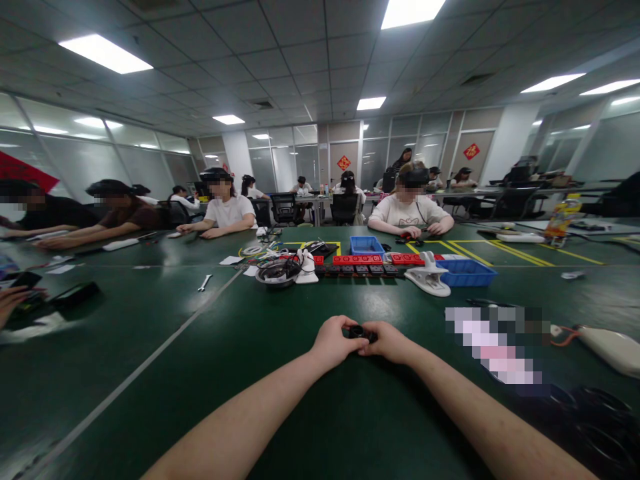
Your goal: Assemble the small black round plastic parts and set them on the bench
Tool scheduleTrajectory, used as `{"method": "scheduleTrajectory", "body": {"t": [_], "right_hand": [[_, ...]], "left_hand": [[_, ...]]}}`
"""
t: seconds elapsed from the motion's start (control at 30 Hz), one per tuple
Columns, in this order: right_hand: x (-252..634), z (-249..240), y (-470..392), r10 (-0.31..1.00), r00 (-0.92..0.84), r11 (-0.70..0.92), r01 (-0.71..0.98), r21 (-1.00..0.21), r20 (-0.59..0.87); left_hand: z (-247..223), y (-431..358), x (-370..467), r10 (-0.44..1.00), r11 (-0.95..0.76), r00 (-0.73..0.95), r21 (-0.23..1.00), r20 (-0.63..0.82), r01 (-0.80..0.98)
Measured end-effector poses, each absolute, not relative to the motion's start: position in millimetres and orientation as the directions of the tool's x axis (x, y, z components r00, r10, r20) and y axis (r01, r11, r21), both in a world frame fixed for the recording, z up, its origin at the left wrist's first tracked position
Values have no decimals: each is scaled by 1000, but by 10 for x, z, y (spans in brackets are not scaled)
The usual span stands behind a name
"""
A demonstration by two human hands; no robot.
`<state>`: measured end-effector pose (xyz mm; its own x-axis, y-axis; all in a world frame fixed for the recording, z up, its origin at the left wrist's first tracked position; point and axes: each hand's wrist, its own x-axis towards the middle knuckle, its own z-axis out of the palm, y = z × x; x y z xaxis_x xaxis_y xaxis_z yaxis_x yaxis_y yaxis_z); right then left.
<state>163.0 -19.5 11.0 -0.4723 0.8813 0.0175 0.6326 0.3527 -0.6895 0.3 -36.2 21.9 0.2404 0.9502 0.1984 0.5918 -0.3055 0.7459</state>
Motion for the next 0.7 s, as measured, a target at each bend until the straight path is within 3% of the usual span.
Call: {"method": "scheduleTrajectory", "body": {"t": [0.2,0.4,0.5,0.7], "right_hand": [[1461,52,-288,965,-233,263,865,-427,121],[1307,55,-414,977,-110,163,938,-307,182],[1364,118,-398,978,-162,198,916,-349,129],[1640,270,-270,854,-521,382,614,-691,10]], "left_hand": [[164,-333,25,969,-245,138,729,206,639],[88,-289,36,963,-263,119,747,242,610],[109,-282,15,956,-290,160,744,244,601],[204,-229,-87,908,-355,390,781,155,515]]}}
